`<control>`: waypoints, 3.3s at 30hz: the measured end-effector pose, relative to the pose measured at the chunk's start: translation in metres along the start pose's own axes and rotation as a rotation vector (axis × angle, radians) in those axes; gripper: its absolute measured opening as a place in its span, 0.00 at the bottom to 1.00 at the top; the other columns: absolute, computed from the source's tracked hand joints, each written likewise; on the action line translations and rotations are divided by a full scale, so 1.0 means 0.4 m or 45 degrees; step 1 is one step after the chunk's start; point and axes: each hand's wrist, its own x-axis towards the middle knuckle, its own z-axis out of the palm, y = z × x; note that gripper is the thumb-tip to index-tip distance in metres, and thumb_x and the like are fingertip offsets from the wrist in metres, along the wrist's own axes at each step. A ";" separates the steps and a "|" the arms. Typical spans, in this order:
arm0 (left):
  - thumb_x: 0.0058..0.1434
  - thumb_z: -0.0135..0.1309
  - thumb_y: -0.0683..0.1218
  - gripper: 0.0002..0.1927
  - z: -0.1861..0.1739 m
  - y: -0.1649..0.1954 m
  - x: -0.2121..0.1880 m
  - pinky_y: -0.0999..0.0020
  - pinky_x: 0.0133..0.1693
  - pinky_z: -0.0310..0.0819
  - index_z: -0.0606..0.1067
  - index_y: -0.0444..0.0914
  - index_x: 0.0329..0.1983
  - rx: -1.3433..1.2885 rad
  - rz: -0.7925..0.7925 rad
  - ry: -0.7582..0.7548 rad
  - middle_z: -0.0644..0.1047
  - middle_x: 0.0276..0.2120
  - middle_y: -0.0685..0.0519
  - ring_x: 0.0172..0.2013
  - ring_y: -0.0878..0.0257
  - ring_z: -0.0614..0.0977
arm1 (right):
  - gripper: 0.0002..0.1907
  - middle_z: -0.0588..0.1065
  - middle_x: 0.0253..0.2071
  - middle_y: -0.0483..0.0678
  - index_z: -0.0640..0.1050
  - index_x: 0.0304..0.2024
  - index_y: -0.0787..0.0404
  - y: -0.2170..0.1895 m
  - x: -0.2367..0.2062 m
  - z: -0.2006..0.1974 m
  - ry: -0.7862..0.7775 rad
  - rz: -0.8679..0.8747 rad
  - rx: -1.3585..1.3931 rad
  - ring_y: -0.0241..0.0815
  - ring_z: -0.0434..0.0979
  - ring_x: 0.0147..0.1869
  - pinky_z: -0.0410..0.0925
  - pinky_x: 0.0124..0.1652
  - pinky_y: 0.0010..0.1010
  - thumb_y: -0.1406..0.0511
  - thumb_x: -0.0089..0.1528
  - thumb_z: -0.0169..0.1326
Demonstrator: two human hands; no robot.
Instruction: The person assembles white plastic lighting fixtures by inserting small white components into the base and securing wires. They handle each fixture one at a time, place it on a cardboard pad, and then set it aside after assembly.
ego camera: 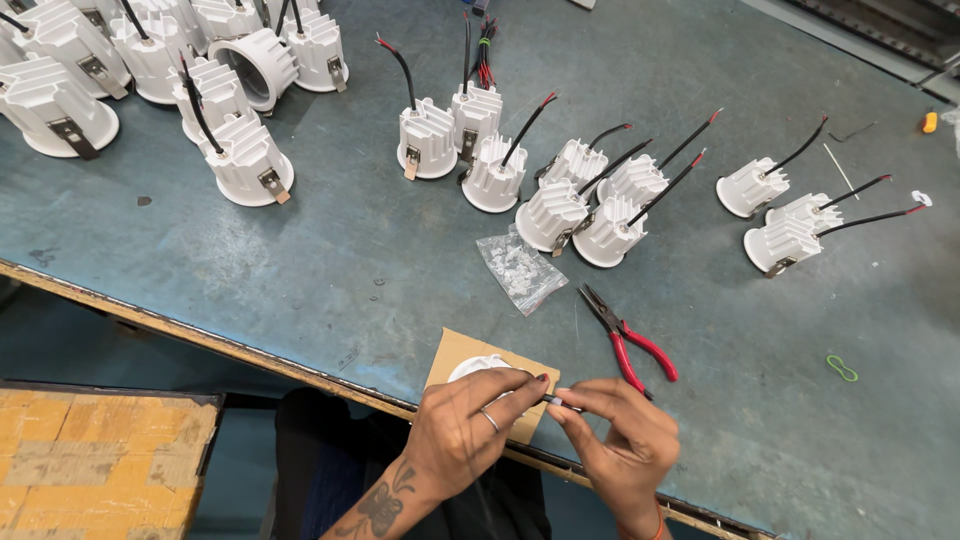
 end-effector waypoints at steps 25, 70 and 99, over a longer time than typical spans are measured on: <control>0.55 0.58 0.35 0.18 0.002 0.014 0.018 0.64 0.41 0.82 0.81 0.37 0.51 -0.014 -0.030 0.015 0.82 0.41 0.50 0.41 0.55 0.86 | 0.12 0.80 0.34 0.48 0.81 0.38 0.64 -0.058 0.044 -0.030 -0.013 -0.396 -0.234 0.38 0.82 0.35 0.72 0.33 0.25 0.76 0.52 0.67; 0.57 0.62 0.35 0.10 0.043 0.033 0.019 0.66 0.37 0.82 0.81 0.34 0.43 -0.091 -0.114 0.187 0.83 0.37 0.50 0.36 0.56 0.87 | 0.05 0.75 0.27 0.49 0.77 0.30 0.68 -0.008 0.065 -0.034 -0.234 -0.255 -0.051 0.40 0.76 0.29 0.65 0.30 0.28 0.71 0.59 0.59; 0.58 0.60 0.37 0.11 0.058 0.023 0.023 0.64 0.34 0.79 0.80 0.35 0.45 0.027 -0.114 0.071 0.82 0.35 0.51 0.34 0.57 0.85 | 0.06 0.78 0.31 0.49 0.81 0.34 0.66 -0.017 0.084 -0.050 -0.222 -0.314 -0.226 0.40 0.79 0.31 0.69 0.31 0.27 0.71 0.54 0.63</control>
